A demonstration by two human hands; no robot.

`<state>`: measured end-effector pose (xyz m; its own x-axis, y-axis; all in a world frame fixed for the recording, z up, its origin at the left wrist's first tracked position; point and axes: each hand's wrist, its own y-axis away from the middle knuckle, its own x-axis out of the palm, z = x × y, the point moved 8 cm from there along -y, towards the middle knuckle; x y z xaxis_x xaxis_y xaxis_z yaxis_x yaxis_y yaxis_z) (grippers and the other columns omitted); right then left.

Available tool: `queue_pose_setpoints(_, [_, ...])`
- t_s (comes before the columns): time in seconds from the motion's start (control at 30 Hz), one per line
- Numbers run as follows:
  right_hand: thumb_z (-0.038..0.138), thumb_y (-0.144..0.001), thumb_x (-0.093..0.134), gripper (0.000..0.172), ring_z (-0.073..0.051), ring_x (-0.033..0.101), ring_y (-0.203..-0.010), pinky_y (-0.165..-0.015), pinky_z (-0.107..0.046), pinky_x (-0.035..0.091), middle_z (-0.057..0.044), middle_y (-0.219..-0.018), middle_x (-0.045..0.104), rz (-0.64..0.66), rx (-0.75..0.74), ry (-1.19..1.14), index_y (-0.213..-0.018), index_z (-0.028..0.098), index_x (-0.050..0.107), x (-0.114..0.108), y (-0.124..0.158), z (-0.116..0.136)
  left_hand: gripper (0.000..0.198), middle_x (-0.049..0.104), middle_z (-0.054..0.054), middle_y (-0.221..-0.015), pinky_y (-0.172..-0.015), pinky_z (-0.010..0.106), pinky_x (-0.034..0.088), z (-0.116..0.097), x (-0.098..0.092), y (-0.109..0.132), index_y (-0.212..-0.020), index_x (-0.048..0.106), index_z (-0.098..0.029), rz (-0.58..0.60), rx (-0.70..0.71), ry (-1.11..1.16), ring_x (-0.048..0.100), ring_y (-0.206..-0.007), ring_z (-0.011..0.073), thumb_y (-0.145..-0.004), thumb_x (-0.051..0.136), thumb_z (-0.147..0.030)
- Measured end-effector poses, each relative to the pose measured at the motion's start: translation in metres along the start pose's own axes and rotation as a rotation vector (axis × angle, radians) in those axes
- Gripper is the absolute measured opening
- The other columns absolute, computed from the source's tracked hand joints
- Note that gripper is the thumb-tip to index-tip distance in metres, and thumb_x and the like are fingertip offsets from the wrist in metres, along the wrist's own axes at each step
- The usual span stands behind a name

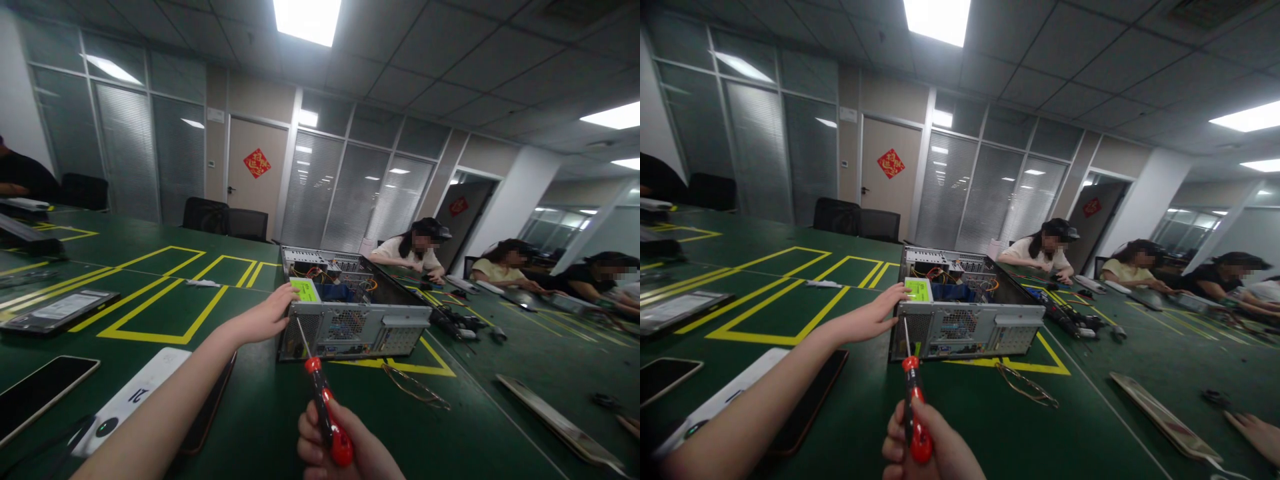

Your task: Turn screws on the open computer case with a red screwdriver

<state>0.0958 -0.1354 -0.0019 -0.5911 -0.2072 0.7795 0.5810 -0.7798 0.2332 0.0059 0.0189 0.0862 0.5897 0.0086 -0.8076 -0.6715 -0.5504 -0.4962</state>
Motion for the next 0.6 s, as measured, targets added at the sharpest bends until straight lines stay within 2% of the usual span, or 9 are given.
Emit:
queue_pose_setpoints(0.03, [0.041, -0.067, 0.076, 0.033, -0.005, 0.049, -0.056, -0.047, -0.015, 0.03, 0.002, -0.07, 0.056, -0.029, 0.008, -0.007, -0.08, 0.014, 0.061, -0.003, 0.001, 0.0, 0.041, 0.038, 0.013, -0.139, -0.116, 0.05, 0.023, 0.001, 0.0, 0.0, -0.12, 0.042, -0.018, 0.0, -0.003, -0.002, 0.019, -0.141, 0.0244, -0.081, 0.047, -0.008])
queue_pose_setpoints(0.1, [0.038, -0.067, 0.077, 0.035, -0.002, 0.044, -0.049, -0.04, -0.013, 0.02, -0.001, -0.077, 0.06, -0.072, 0.016, 0.026, -0.089, 0.016, 0.063, -0.007, 0.003, 0.002, 0.041, 0.037, 0.013, -0.139, -0.116, 0.05, 0.023, 0.002, 0.001, 0.0, -0.12, 0.042, -0.018, 0.005, -0.012, -0.005, 0.019, -0.141, 0.0242, -0.081, 0.047, -0.009])
queue_pose_setpoints(0.2, [0.038, -0.069, 0.076, 0.043, 0.002, 0.03, -0.039, -0.036, -0.013, 0.011, 0.003, -0.07, 0.057, -0.045, 0.005, 0.052, -0.105, 0.017, 0.06, -0.005, 0.004, 0.005, 0.041, 0.037, 0.012, -0.14, -0.116, 0.05, 0.022, 0.002, 0.001, 0.0, -0.121, 0.042, -0.018, 0.007, -0.019, 0.001, 0.019, -0.142, 0.0235, -0.081, 0.048, -0.009])
queue_pose_setpoints(0.27, [0.043, -0.071, 0.072, 0.049, 0.0, 0.037, -0.041, -0.039, -0.014, 0.018, 0.003, -0.069, 0.057, -0.001, -0.004, 0.042, -0.109, 0.017, 0.058, 0.0, 0.004, 0.006, 0.041, 0.037, 0.012, -0.14, -0.117, 0.049, 0.022, 0.002, 0.0, 0.0, -0.121, 0.042, -0.018, 0.009, -0.032, 0.008, 0.019, -0.142, 0.0236, -0.081, 0.048, -0.009])
queue_pose_setpoints(0.33, [0.045, -0.071, 0.07, 0.05, -0.007, 0.053, -0.052, -0.046, -0.018, 0.03, -0.002, -0.08, 0.063, 0.044, 0.003, 0.054, -0.11, 0.017, 0.056, 0.005, 0.002, 0.003, 0.039, 0.038, 0.013, -0.14, -0.116, 0.05, 0.022, 0.002, 0.0, 0.0, -0.12, 0.043, -0.017, 0.017, -0.042, 0.015, 0.02, -0.141, 0.0242, -0.082, 0.048, -0.01])
queue_pose_setpoints(0.4, [0.04, -0.072, 0.068, 0.047, -0.013, 0.062, -0.065, -0.055, -0.023, 0.036, -0.006, -0.093, 0.066, 0.087, 0.001, 0.104, -0.111, 0.019, 0.053, 0.009, 0.0, 0.001, 0.037, 0.039, 0.013, -0.139, -0.116, 0.05, 0.023, 0.0, -0.001, 0.0, -0.119, 0.044, -0.017, 0.019, -0.033, 0.023, 0.021, -0.141, 0.0246, -0.083, 0.047, -0.011])
queue_pose_setpoints(0.5, [0.036, -0.073, 0.068, 0.048, -0.016, 0.065, -0.072, -0.06, -0.026, 0.037, -0.008, -0.102, 0.066, 0.117, -0.014, 0.21, -0.114, 0.021, 0.049, 0.009, -0.004, -0.002, 0.039, 0.039, 0.014, -0.138, -0.116, 0.05, 0.023, 0.0, -0.001, 0.0, -0.119, 0.044, -0.017, 0.004, -0.02, 0.028, 0.021, -0.141, 0.0249, -0.081, 0.047, -0.009])
queue_pose_setpoints(0.6, [0.043, -0.072, 0.07, 0.055, -0.013, 0.062, -0.066, -0.057, -0.025, 0.035, -0.005, -0.093, 0.065, 0.073, -0.062, 0.265, -0.116, 0.021, 0.046, 0.004, -0.005, 0.001, 0.039, 0.038, 0.014, -0.139, -0.116, 0.05, 0.023, 0.002, 0.0, 0.0, -0.12, 0.043, -0.016, 0.006, -0.024, 0.022, 0.021, -0.141, 0.0254, -0.082, 0.047, -0.01])
